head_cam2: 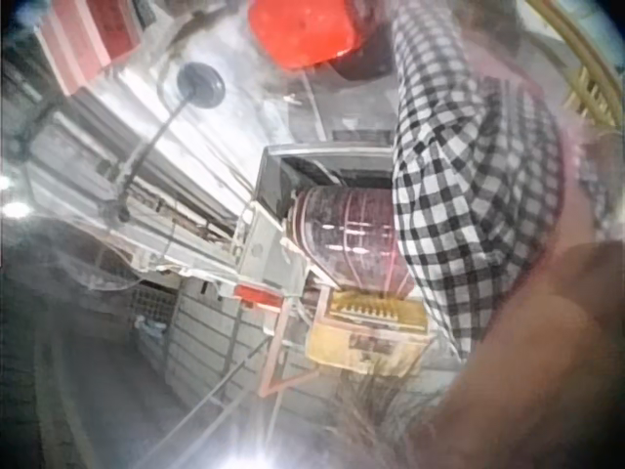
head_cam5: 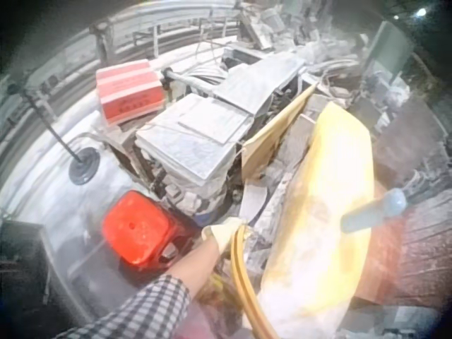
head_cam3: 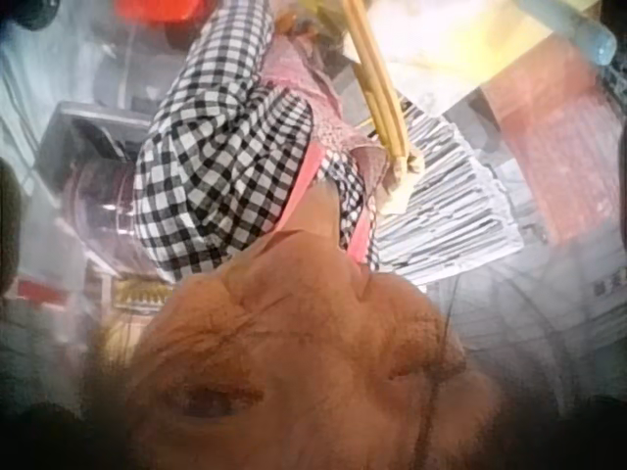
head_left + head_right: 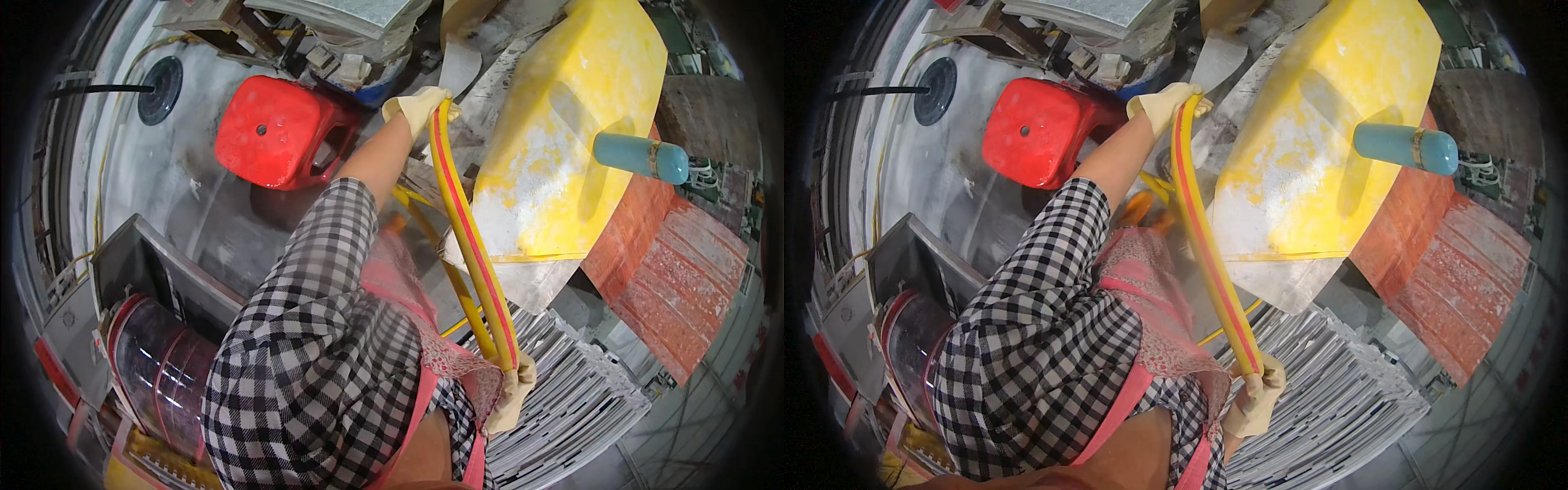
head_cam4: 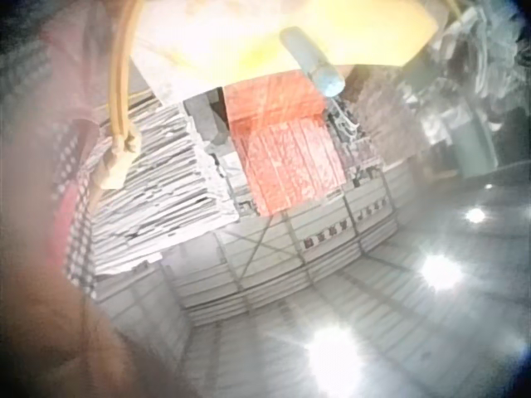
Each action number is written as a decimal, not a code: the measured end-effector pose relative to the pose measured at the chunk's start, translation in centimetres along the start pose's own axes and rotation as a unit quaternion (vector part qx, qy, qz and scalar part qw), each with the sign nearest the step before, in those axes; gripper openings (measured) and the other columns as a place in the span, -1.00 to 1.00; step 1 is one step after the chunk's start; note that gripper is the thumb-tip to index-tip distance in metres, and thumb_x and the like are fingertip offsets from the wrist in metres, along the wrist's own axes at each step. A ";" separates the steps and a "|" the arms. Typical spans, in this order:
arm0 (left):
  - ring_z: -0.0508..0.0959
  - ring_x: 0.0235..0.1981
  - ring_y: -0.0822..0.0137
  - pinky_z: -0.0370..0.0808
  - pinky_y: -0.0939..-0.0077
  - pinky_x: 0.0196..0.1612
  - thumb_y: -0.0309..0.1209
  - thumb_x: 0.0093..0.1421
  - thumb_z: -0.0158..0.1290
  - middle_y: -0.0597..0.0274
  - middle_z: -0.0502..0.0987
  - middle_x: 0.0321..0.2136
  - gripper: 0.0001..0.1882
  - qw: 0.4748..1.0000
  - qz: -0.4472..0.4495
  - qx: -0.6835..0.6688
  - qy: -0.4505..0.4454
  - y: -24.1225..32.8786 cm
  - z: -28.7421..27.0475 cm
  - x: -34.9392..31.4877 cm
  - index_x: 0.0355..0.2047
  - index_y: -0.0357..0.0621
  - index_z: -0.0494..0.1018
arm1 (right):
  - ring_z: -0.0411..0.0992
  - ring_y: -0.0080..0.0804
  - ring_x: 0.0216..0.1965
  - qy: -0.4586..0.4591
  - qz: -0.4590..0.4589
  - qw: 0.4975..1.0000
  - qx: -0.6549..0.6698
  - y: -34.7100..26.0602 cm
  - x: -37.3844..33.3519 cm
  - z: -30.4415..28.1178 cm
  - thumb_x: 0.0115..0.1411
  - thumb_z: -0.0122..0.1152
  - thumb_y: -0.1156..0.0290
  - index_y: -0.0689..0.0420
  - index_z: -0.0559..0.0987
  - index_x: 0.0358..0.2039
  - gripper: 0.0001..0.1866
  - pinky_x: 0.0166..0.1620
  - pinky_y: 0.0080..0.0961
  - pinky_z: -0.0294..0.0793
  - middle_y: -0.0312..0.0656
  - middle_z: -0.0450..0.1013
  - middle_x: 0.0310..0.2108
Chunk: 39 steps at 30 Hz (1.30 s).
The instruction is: The person uses a yellow hose to spray water across a wet industrial floor, moving around equipment and stacks of tiles. The person directs the spray toward various areas, including under a red stool and near stacked materials, then walks through the space while continuing to spray.
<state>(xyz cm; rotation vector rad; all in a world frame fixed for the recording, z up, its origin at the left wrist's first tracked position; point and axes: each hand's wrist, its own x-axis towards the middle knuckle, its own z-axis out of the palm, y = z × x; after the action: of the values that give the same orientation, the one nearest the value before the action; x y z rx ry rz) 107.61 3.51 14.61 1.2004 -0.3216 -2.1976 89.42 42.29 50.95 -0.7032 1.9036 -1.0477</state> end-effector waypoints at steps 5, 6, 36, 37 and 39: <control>0.54 -0.63 0.31 0.51 0.43 -0.54 -0.27 0.31 -0.20 0.05 0.58 -0.48 -0.63 0.995 0.026 0.045 0.082 -1.7 -0.2 -2.0 -0.30 -0.31 0.52 | 0.40 -0.46 -0.57 0.012 0.005 1.000 0.028 0.3 0.1 -0.3 0.05 0.32 0.07 0.34 0.54 -0.35 -0.51 -0.46 -0.56 0.37 -0.14 0.47 -0.57; 0.58 -0.58 0.25 0.51 0.43 -0.54 -0.28 0.30 -0.17 0.01 0.59 -0.45 -0.66 0.993 0.017 0.066 0.101 -2.5 -0.9 -2.6 -0.31 -0.31 0.49 | 0.40 -0.46 -0.57 0.013 0.005 0.999 0.030 0.3 0.1 -0.3 0.05 0.32 0.07 0.34 0.54 -0.35 -0.51 -0.45 -0.57 0.37 -0.14 0.47 -0.57; 0.41 -0.40 0.48 0.37 0.73 -0.30 -0.33 0.35 -0.19 0.39 0.43 -0.42 -0.68 0.986 -0.028 -0.022 0.163 -21.6 -14.2 -20.7 0.02 -0.21 0.37 | 0.49 -0.24 -0.14 -0.435 0.033 0.891 -0.124 3.3 14.0 -14.7 0.05 0.37 0.22 0.17 0.61 -0.15 -0.61 -0.04 -0.44 0.43 -0.07 0.55 -0.22; 0.41 -0.50 0.49 0.38 0.75 -0.38 -0.37 0.35 -0.18 0.40 0.42 -0.50 -0.71 0.974 -0.034 -0.164 0.154 -23.0 -14.3 -20.9 0.00 -0.24 0.36 | 0.49 -0.23 -0.14 -0.456 0.019 0.879 -0.138 3.5 14.6 -15.6 0.06 0.36 0.21 0.16 0.61 -0.16 -0.62 -0.05 -0.43 0.43 -0.09 0.55 -0.22; 0.43 -0.57 0.50 0.41 0.78 -0.46 -0.39 0.37 -0.18 0.36 0.43 -0.55 -0.71 0.944 -0.049 -0.303 0.118 -25.9 -14.6 -20.6 0.00 -0.27 0.35 | 0.50 -0.25 -0.16 -0.474 -0.040 0.863 -0.171 3.9 15.3 -17.2 0.07 0.34 0.17 0.16 0.62 -0.19 -0.63 -0.07 -0.39 0.45 -0.10 0.55 -0.22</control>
<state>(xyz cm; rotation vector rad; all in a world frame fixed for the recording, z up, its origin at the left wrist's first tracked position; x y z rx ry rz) 117.79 37.63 8.04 1.1127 0.4918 -1.9790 66.66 39.31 46.81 -1.2275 1.1724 -0.2596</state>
